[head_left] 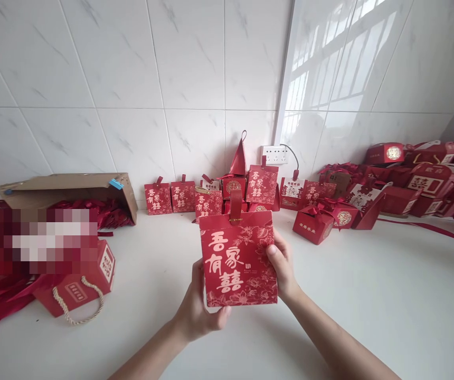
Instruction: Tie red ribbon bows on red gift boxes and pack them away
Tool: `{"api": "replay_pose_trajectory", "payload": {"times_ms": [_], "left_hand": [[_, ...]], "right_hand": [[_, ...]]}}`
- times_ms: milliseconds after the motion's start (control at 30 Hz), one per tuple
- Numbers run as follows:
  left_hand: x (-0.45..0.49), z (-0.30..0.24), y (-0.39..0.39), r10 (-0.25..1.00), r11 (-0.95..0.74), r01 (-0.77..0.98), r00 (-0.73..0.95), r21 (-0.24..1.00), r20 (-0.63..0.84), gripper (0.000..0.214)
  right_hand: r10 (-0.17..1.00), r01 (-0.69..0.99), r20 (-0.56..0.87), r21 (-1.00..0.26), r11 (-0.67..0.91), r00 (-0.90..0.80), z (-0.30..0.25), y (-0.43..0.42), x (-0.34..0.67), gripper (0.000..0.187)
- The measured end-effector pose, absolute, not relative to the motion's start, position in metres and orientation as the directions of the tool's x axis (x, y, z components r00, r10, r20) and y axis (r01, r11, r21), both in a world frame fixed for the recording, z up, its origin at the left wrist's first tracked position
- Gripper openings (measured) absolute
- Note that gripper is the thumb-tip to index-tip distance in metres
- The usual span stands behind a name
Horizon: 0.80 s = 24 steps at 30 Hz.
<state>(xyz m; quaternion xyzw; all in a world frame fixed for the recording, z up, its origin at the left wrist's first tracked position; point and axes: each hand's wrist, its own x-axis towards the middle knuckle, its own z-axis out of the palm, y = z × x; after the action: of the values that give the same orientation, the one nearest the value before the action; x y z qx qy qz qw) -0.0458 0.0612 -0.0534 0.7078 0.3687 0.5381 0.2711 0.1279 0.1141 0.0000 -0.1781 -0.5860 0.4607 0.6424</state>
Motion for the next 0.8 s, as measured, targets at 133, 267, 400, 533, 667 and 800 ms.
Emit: {"api": "replay_pose_trajectory", "payload": {"times_ms": [133,267,400,533,667,800], "left_hand": [[-0.045,-0.052,0.060,0.817,-0.576,0.215,0.121,0.789,0.563,0.066],[-0.045,-0.043,0.061,0.876,-0.478,0.091,-0.032,0.874,0.482,0.074],[-0.048,-0.037,0.065,0.898,-0.425,0.001,-0.129,0.905,0.422,0.059],[-0.050,-0.036,0.067,0.887,-0.445,-0.068,-0.166,0.893,0.430,0.055],[-0.047,-0.034,0.064,0.888,-0.446,-0.081,-0.162,0.891,0.430,0.054],[-0.045,-0.030,0.062,0.888,-0.450,-0.095,-0.149,0.888,0.434,0.055]], "right_hand": [[0.820,-0.399,0.563,-0.778,0.485,-0.101,0.001,0.113,0.128,0.035],[0.949,-0.441,0.289,-0.873,0.207,-0.127,0.003,0.119,0.122,0.030],[0.900,-0.426,-0.146,-0.842,-0.331,-0.410,-0.001,0.126,0.113,0.029],[0.769,-0.378,-0.304,-0.732,-0.566,-0.562,-0.006,0.127,0.109,0.029],[0.749,-0.368,-0.340,-0.710,-0.601,-0.568,-0.008,0.127,0.112,0.029],[0.744,-0.370,-0.332,-0.706,-0.604,-0.580,-0.011,0.127,0.112,0.031]]}}
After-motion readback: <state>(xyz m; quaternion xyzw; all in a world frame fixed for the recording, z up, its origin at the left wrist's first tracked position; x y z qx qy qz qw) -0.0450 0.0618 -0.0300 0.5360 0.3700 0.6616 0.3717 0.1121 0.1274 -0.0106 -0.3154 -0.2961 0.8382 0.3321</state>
